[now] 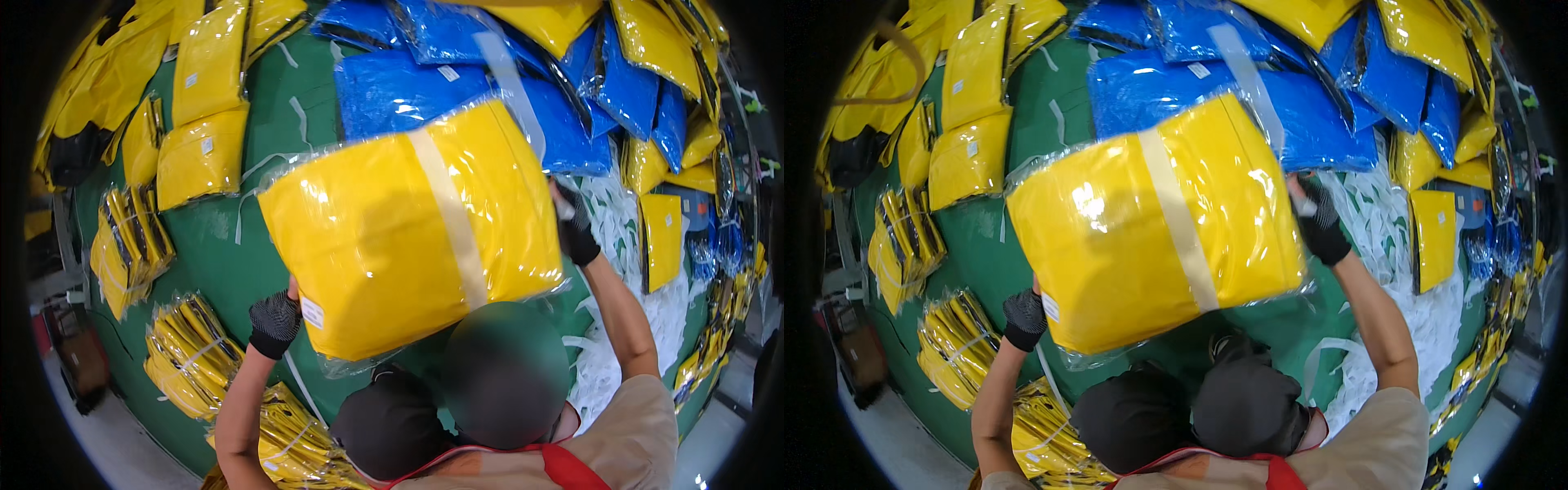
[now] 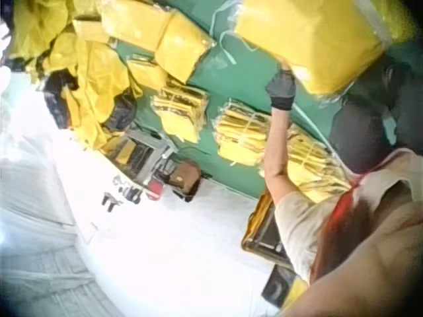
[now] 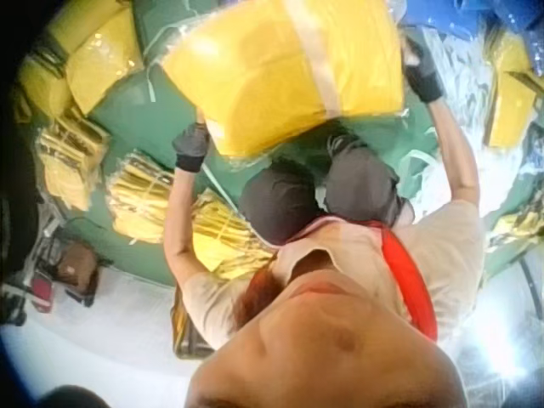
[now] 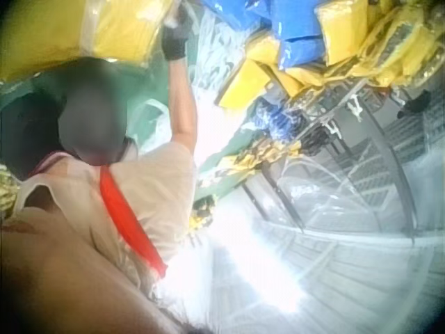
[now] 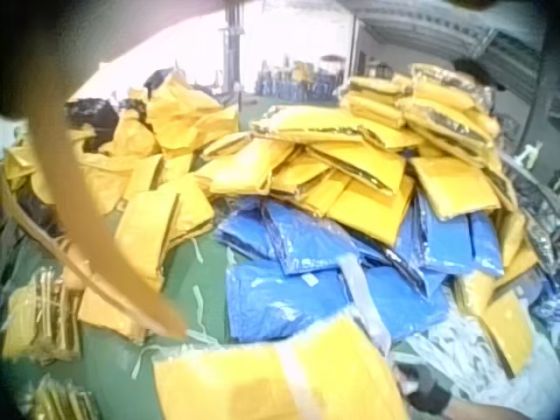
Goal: The person is bundling yellow and blue packages with white straps. They pick up packages, wrap them with straps, and secure them by tying knots. The person handles multiple packages, stacking them as they complete each bundle.
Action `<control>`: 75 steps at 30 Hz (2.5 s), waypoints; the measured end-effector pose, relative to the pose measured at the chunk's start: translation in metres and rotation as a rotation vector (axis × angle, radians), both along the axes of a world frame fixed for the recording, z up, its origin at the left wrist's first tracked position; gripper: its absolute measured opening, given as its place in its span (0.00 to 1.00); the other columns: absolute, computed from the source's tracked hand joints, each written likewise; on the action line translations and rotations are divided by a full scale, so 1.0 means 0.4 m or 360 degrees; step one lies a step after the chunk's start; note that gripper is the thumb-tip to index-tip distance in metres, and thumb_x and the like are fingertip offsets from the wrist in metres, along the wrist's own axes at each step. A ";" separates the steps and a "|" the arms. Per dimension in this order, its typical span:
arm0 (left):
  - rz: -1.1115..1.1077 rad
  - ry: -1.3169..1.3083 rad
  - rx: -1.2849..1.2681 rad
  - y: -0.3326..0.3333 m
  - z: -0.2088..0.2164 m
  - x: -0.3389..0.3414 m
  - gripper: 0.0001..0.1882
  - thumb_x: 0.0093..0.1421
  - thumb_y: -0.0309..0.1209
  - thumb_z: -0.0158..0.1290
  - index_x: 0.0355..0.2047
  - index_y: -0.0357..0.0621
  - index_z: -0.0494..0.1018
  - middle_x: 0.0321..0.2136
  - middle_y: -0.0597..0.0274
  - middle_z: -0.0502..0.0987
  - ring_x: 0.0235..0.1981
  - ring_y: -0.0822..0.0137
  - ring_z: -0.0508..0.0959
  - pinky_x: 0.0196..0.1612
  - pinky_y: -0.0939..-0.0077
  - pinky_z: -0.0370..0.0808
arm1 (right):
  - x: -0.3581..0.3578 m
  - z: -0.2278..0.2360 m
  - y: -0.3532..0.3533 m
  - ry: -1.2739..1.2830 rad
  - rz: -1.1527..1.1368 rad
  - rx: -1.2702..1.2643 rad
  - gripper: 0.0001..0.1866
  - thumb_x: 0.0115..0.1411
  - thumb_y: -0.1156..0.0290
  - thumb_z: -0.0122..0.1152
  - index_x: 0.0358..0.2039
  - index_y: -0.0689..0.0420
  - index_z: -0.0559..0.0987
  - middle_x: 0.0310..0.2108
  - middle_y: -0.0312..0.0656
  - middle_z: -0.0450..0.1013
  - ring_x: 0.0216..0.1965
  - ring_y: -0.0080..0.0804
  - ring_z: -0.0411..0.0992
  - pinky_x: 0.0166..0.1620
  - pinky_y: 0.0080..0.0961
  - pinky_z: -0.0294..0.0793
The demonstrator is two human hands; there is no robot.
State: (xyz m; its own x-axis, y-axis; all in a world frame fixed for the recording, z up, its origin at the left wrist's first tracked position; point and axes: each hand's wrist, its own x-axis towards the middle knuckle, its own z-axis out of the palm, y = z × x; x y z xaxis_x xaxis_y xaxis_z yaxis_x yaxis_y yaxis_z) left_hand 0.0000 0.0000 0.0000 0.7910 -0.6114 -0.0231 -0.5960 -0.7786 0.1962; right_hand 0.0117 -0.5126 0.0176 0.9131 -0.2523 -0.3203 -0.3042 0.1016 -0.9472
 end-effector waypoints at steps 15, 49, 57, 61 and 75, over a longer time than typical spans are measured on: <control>-0.0041 0.0945 0.0252 -0.031 0.178 -0.129 0.35 0.50 0.28 0.47 0.60 0.53 0.52 0.15 0.57 0.71 0.13 0.56 0.70 0.17 0.62 0.66 | -0.174 -0.028 -0.014 0.0273 0.0960 -0.0901 0.13 0.56 0.66 0.48 0.35 0.63 0.71 0.30 0.55 0.71 0.34 0.55 0.69 0.36 0.38 0.68; 0.0988 0.1049 -0.0617 -0.341 0.328 0.089 0.16 0.55 0.37 0.53 0.36 0.35 0.72 0.26 0.51 0.73 0.29 0.58 0.72 0.31 0.67 0.67 | 0.128 0.300 0.240 0.0222 0.0740 -0.0492 0.11 0.58 0.63 0.49 0.27 0.59 0.70 0.22 0.44 0.69 0.24 0.40 0.69 0.31 0.33 0.68; 0.0704 0.1249 -0.0634 -0.373 0.155 0.238 0.29 0.38 0.46 0.65 0.37 0.41 0.70 0.20 0.58 0.72 0.22 0.57 0.73 0.28 0.69 0.70 | 0.417 0.178 0.390 -0.0121 0.1844 -0.0166 0.15 0.54 0.59 0.50 0.29 0.58 0.77 0.27 0.48 0.74 0.29 0.43 0.73 0.34 0.32 0.70; 0.0654 0.1403 -0.1011 -0.395 0.165 0.284 0.18 0.50 0.30 0.57 0.41 0.40 0.70 0.33 0.56 0.75 0.36 0.62 0.75 0.38 0.74 0.70 | 0.449 0.183 0.412 -0.0043 0.1898 0.0251 0.11 0.46 0.68 0.58 0.30 0.59 0.79 0.29 0.46 0.76 0.29 0.36 0.75 0.35 0.27 0.72; 0.0426 0.1172 -0.0580 -0.468 0.023 0.403 0.14 0.58 0.38 0.48 0.28 0.39 0.71 0.21 0.53 0.72 0.24 0.60 0.71 0.31 0.68 0.67 | 0.493 -0.082 0.276 -0.0004 0.1858 -0.0967 0.10 0.39 0.72 0.61 0.25 0.58 0.73 0.25 0.47 0.72 0.29 0.42 0.72 0.33 0.33 0.69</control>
State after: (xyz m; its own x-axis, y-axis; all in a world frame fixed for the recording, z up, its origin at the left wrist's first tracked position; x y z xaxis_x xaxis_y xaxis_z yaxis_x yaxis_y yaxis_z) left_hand 0.1610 -0.1873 0.0090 0.7702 -0.4756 -0.4250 -0.0244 -0.6879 0.7254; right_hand 0.2087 -0.4024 -0.0154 0.6907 0.5783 -0.4343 0.0794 -0.6575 -0.7492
